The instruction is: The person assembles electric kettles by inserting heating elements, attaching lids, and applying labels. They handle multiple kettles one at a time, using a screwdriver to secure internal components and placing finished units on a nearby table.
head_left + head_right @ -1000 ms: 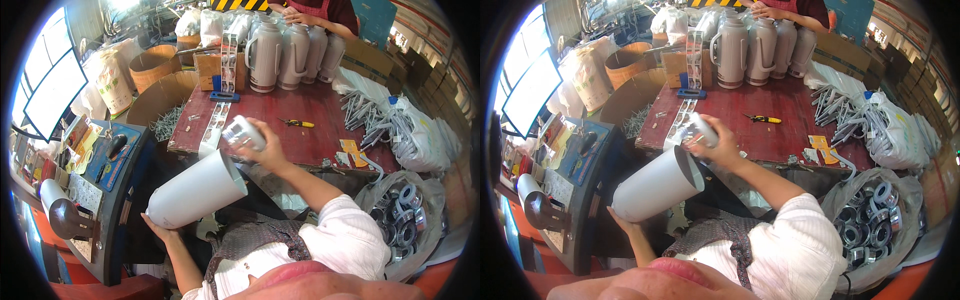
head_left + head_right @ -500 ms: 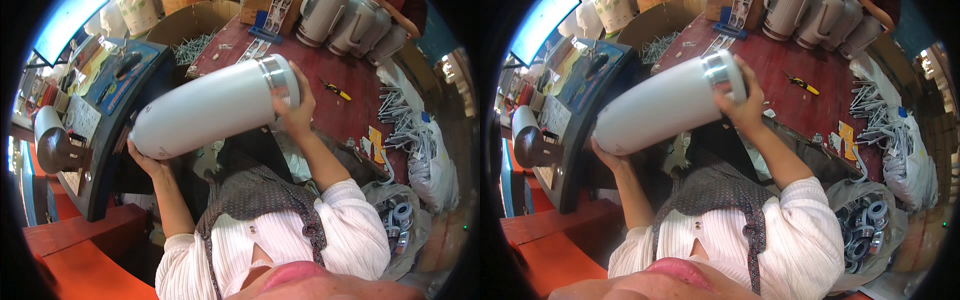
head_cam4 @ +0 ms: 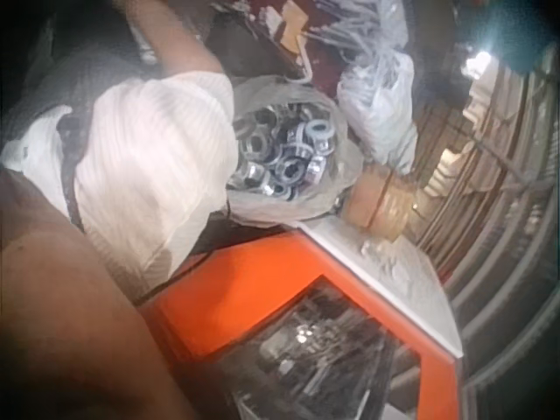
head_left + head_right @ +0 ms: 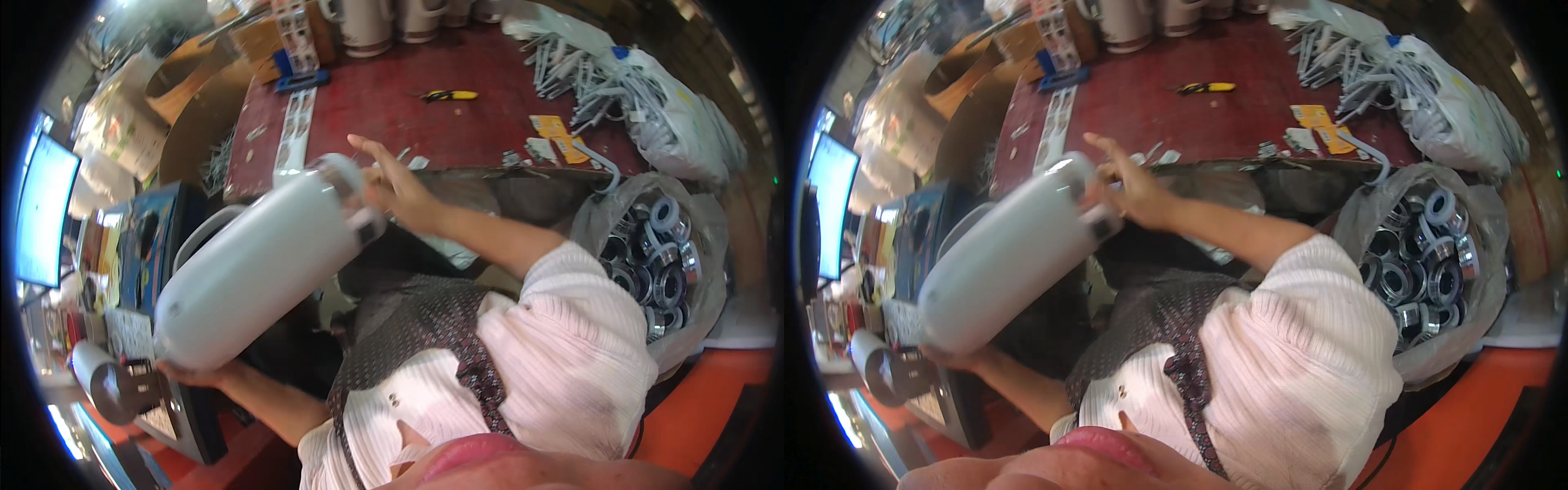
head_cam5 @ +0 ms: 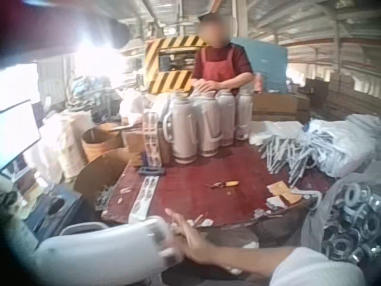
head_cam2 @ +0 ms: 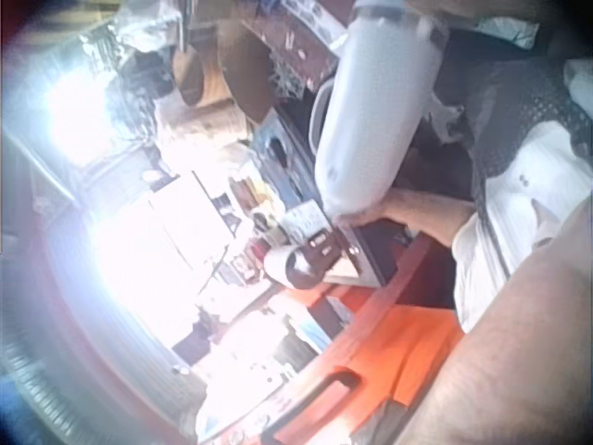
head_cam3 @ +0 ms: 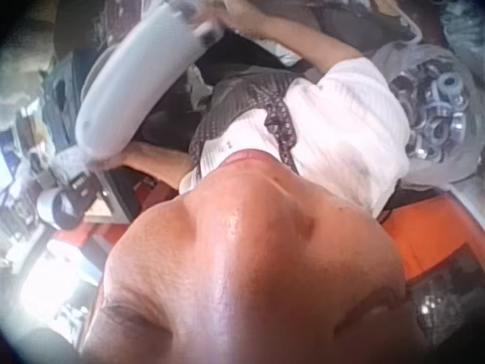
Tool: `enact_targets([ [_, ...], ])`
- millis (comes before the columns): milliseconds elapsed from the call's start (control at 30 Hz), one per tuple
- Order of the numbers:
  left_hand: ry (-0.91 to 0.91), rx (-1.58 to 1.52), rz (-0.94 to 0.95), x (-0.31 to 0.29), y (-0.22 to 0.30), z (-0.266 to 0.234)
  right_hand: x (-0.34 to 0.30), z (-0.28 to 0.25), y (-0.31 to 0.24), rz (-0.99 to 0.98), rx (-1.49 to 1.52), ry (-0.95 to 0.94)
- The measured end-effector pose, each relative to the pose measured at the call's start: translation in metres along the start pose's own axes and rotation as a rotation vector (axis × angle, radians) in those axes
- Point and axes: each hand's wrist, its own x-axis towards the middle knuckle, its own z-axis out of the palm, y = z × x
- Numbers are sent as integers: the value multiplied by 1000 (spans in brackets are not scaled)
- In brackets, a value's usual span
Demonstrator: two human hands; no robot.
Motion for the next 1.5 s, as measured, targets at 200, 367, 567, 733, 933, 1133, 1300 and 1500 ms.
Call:
enact_targets([
  [200,-487,221,301,-19,2,78,-13,-58,21,-238,-17,265],
  [367,-1398,-22,527,-24,5,94,-44,-97,71,522,-128,-11],
  [567,-716,769,522,-14,48,27,-202,-305,74,-182,-931,1163],
  [733,-470,1348,860,-11,27,1,-306,-455,67,246,-1179,1714],
  [933,-647,1166,584,-10,-30,1,-291,-420,39,755,-1358,1386],
  [1133,-932,1131,246,-45,-8,-15,-219,-233,-108,55,-1223,457],
  [1300,-628,1279,574,-75,-2,13,-102,-64,-84,165,-709,-138],
  [1500,-461,1309,448,-80,12,-19,-5,-38,65,513,-442,-541],
])
